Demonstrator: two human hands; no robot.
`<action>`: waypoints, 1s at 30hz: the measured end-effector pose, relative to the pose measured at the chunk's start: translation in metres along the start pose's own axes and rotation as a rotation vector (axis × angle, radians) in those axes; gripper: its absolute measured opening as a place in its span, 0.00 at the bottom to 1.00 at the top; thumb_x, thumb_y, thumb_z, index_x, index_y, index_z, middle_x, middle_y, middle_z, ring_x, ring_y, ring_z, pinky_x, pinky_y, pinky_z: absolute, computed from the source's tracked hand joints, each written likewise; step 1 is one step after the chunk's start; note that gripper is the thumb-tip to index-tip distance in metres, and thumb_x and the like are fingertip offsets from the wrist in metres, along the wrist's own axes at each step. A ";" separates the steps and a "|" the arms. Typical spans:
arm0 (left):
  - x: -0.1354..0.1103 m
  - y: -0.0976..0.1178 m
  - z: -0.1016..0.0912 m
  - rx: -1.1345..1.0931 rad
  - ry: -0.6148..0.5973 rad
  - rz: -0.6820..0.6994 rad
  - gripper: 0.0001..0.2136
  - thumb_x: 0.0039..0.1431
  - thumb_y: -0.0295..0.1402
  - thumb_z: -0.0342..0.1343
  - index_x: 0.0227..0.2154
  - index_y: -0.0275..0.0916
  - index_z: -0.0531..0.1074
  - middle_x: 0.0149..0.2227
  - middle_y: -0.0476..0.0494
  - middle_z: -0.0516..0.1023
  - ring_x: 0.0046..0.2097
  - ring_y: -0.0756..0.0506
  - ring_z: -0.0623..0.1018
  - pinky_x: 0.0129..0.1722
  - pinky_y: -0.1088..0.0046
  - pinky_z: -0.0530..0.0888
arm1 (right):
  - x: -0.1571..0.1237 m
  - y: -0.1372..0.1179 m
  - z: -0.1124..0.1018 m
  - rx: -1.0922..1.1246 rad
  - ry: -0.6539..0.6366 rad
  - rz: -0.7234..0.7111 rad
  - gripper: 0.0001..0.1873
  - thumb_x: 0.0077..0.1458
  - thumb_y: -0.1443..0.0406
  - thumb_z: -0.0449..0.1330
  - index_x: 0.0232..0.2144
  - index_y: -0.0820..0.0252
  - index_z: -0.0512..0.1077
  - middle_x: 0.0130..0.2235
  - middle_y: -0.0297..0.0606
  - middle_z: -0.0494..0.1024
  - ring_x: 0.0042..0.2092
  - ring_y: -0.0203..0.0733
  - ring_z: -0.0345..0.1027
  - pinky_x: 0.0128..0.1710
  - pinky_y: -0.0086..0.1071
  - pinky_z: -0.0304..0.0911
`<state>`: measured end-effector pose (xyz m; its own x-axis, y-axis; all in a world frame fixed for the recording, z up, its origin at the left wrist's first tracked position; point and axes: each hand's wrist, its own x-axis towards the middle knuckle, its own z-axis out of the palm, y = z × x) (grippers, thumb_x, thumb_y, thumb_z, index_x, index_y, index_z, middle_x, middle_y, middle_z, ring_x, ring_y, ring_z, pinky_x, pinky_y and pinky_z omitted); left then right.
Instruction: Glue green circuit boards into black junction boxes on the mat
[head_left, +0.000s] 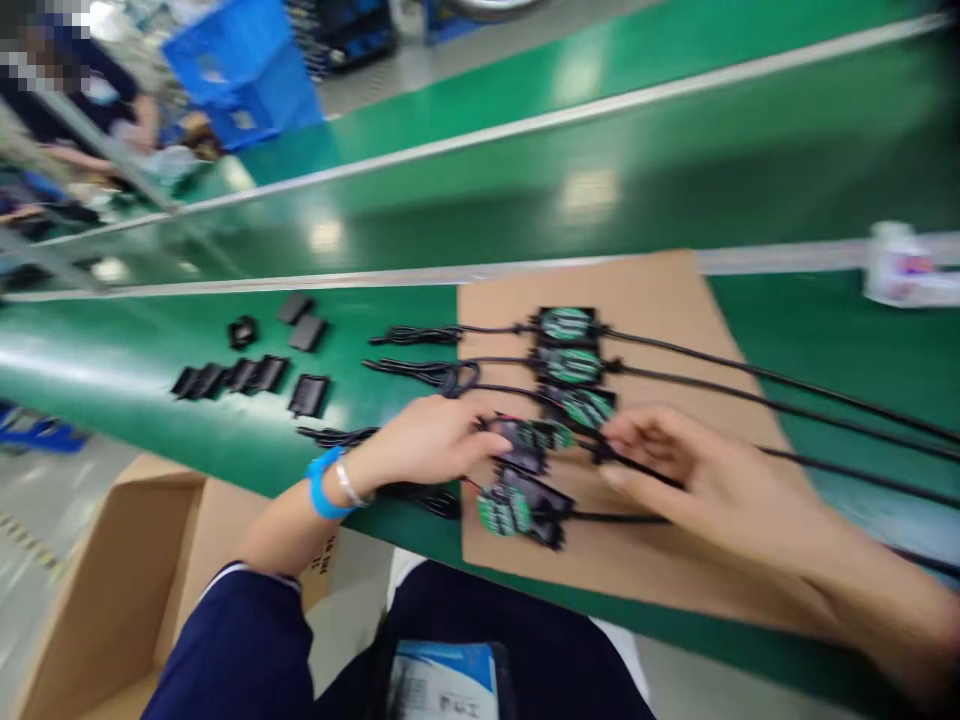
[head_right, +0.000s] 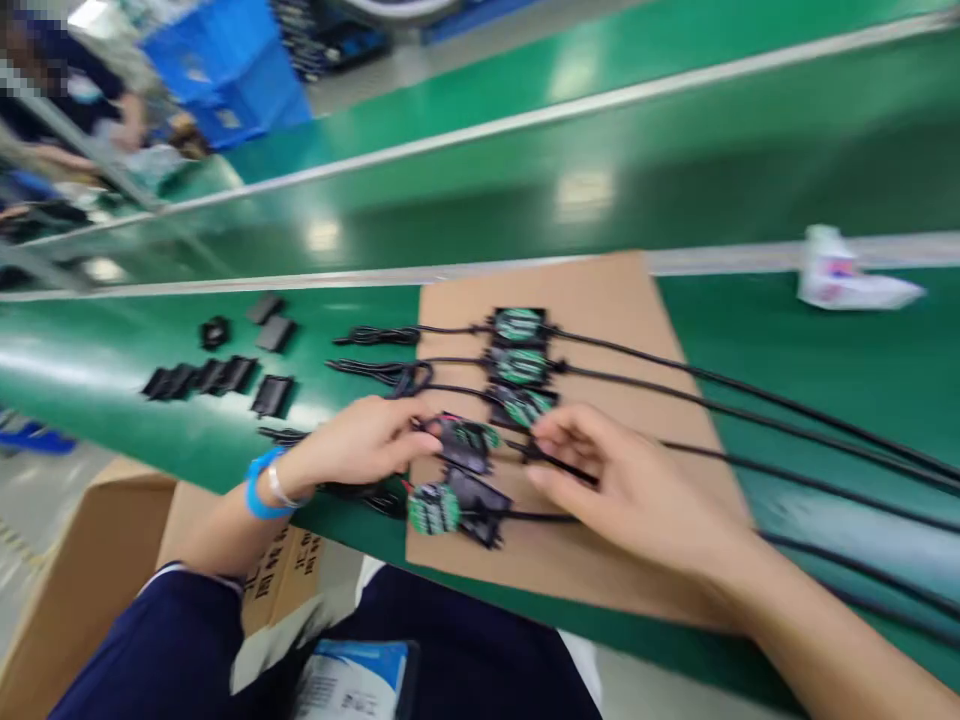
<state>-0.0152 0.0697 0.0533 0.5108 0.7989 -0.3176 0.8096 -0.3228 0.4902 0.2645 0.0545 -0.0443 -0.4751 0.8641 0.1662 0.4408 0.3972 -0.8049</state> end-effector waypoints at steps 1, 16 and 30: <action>0.004 -0.006 0.000 -0.036 -0.020 -0.001 0.11 0.69 0.38 0.50 0.48 0.41 0.71 0.28 0.50 0.79 0.33 0.44 0.80 0.33 0.72 0.71 | -0.003 -0.003 -0.004 0.019 -0.015 0.076 0.10 0.62 0.56 0.57 0.40 0.55 0.67 0.33 0.37 0.76 0.31 0.39 0.72 0.30 0.30 0.70; 0.005 -0.027 0.006 0.389 0.038 -0.061 0.10 0.70 0.33 0.46 0.44 0.42 0.72 0.43 0.45 0.81 0.42 0.39 0.81 0.35 0.67 0.72 | 0.000 -0.004 0.025 -0.593 0.088 -0.175 0.14 0.67 0.66 0.49 0.41 0.61 0.75 0.35 0.41 0.76 0.36 0.42 0.70 0.38 0.36 0.68; 0.024 -0.018 0.042 0.438 0.238 0.011 0.08 0.70 0.31 0.45 0.41 0.40 0.70 0.40 0.44 0.78 0.43 0.44 0.78 0.36 0.71 0.73 | -0.021 0.006 0.009 -0.803 0.142 -0.166 0.13 0.66 0.68 0.51 0.40 0.61 0.77 0.35 0.41 0.76 0.38 0.43 0.70 0.36 0.35 0.64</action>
<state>-0.0052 0.0735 0.0027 0.4811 0.8715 -0.0948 0.8760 -0.4739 0.0891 0.2707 0.0360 -0.0576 -0.5045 0.7845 0.3605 0.8086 0.5757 -0.1212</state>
